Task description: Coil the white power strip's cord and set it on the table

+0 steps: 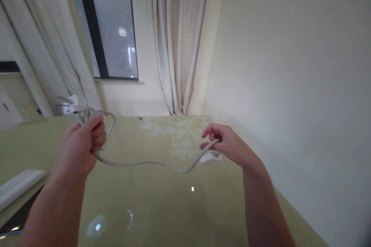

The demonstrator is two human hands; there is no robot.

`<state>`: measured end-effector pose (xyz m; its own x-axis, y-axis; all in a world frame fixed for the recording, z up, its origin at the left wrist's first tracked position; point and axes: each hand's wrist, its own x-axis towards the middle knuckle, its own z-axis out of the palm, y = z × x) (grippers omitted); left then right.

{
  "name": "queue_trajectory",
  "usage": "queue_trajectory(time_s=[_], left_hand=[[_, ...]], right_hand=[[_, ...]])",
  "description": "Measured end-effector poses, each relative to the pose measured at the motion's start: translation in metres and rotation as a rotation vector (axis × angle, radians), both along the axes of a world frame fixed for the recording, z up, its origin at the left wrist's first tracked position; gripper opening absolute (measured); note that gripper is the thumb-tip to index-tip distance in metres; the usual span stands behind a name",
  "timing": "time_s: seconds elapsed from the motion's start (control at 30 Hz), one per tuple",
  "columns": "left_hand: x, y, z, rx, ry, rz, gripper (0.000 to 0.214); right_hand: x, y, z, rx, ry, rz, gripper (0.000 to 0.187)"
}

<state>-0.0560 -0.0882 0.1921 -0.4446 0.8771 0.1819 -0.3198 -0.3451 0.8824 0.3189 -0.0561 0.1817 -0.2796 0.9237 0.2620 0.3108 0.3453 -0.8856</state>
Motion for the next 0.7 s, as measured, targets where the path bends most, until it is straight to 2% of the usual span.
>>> queue_trajectory(time_s=[0.1,0.2,0.27,0.33,0.47,0.53,0.6,0.7], left_hand=[[0.015,-0.001,0.001,-0.011,0.023,-0.033,0.032],[0.024,-0.002,0.001,-0.038,0.027,-0.083,0.032],[0.026,-0.002,0.0,-0.044,0.038,-0.111,0.031],[0.026,0.0,-0.003,-0.034,0.065,-0.117,0.032],[0.024,0.005,-0.008,-0.002,0.115,-0.005,0.04],[0.025,0.008,-0.009,0.026,0.105,0.071,0.04],[0.027,0.009,-0.008,0.073,0.083,0.114,0.04],[0.034,0.007,-0.005,0.149,0.064,0.15,0.043]], right_hand=[[-0.005,-0.014,0.006,-0.126,0.071,0.317,0.038],[-0.006,-0.017,0.008,-0.146,0.114,0.365,0.032],[-0.007,-0.015,0.007,-0.142,0.04,0.298,0.03],[-0.01,-0.01,0.004,-0.108,-0.15,0.153,0.029],[-0.017,-0.006,-0.003,0.095,-0.665,-0.363,0.024],[-0.02,-0.006,-0.004,0.131,-0.881,-0.545,0.025],[-0.02,-0.008,-0.005,0.113,-0.992,-0.578,0.028],[-0.017,-0.01,-0.006,0.1,-0.997,-0.453,0.035]])
